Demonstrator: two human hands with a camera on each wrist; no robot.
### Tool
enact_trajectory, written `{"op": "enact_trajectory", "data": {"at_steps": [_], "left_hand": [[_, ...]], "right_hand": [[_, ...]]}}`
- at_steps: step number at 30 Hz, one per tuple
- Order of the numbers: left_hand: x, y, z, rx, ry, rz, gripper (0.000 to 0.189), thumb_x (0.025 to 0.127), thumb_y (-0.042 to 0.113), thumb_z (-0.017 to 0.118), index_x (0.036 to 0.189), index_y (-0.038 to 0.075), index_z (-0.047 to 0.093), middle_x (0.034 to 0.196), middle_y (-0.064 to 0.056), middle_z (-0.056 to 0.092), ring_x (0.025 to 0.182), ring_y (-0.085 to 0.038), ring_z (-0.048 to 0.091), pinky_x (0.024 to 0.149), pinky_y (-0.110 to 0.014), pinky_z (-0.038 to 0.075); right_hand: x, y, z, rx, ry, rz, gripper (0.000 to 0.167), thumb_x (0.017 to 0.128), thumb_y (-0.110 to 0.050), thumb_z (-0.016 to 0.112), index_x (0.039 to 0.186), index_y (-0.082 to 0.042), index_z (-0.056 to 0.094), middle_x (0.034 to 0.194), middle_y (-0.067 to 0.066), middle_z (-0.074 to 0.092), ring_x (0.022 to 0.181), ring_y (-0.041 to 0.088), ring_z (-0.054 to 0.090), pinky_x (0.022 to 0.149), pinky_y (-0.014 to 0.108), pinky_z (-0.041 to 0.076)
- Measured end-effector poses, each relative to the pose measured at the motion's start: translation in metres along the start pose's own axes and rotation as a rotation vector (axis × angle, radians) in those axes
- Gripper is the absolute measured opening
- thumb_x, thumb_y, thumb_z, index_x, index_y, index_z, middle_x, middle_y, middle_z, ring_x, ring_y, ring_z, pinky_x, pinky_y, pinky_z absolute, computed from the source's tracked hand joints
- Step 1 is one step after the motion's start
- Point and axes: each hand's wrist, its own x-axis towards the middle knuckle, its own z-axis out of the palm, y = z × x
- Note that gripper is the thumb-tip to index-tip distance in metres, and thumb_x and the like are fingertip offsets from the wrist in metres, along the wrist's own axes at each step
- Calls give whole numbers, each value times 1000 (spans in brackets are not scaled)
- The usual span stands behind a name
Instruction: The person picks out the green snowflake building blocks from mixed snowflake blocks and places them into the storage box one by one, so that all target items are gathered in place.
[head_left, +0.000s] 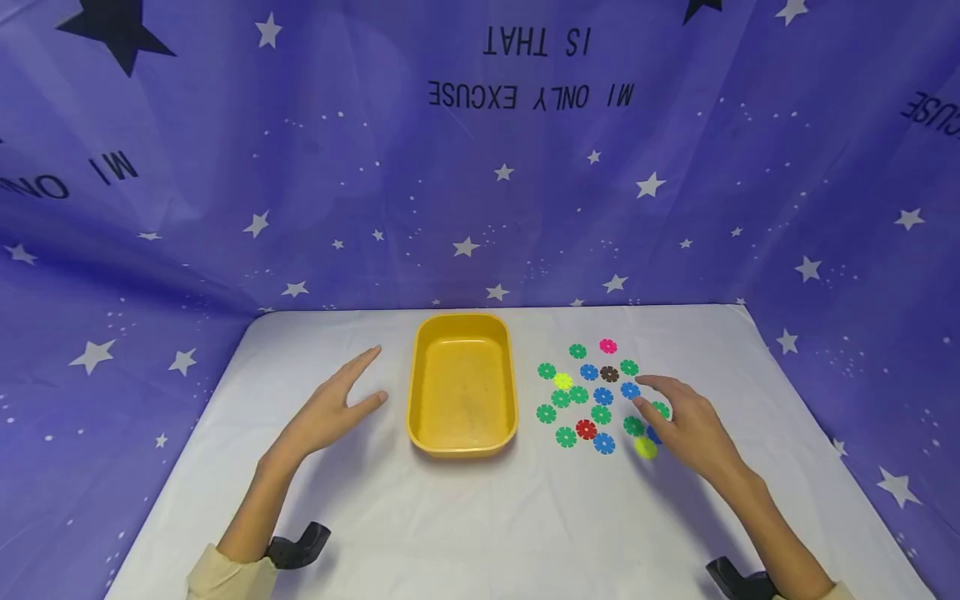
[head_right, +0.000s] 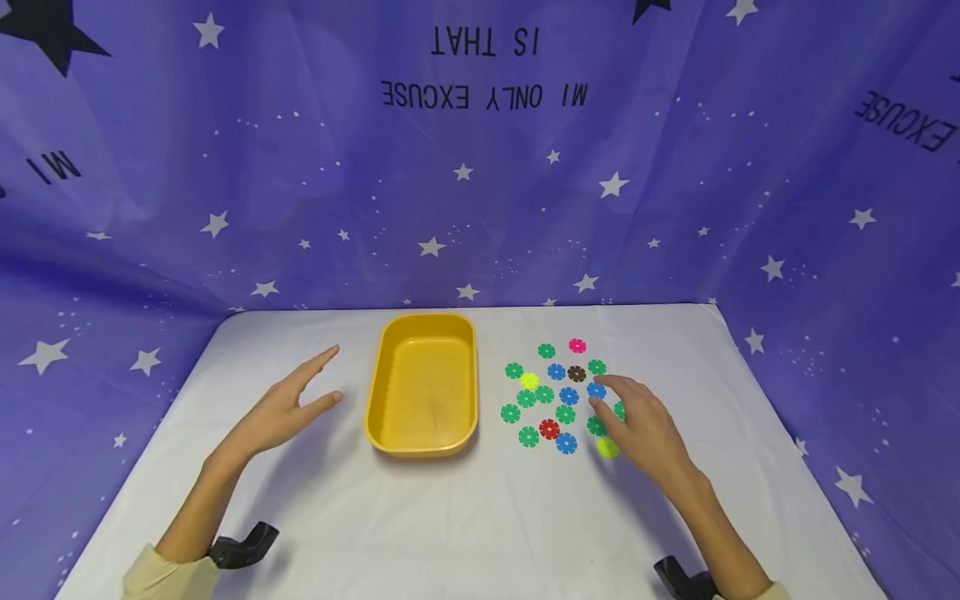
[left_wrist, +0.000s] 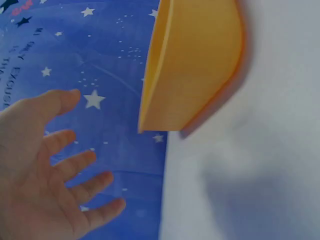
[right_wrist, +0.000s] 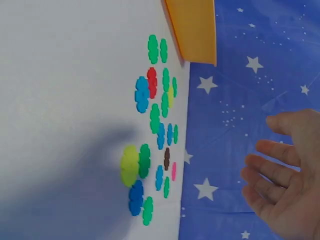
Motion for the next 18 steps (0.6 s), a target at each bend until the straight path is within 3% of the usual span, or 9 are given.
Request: {"op": "enact_trajectory", "data": {"at_steps": [5,9,14,18], "left_hand": [[5,-14,12,-226,-70,-40,66,100,35,61,157,20,34,160,-12,31,139,-41,36,110,-61,33],[10,-21,21,-374,-126,-62,63,100,32,61,157,23,35,161,-9,29,140,-39,36,110,-65,29],[15,-28,32,-461,-169,-72,66,98,31,64,157,22,35,162,-9,27,140,-37,38,111,-68,22],[18,-32,39,-510,-189,-67,68,98,28,64,157,19,33,162,-9,26,138,-36,41,112,-64,26]], "right_hand": [[5,8,12,94,25,-20,35,94,-16,70,126,-2,65,123,23,63,113,44,58,91,62,49],[10,15,20,130,35,1,34,92,-12,71,124,0,66,123,24,64,110,45,59,90,62,50],[19,27,27,150,41,24,34,91,-6,70,124,2,65,123,26,63,110,48,59,92,62,49],[27,37,31,167,44,51,34,92,-7,70,124,2,65,125,27,63,111,48,59,93,62,48]]}}
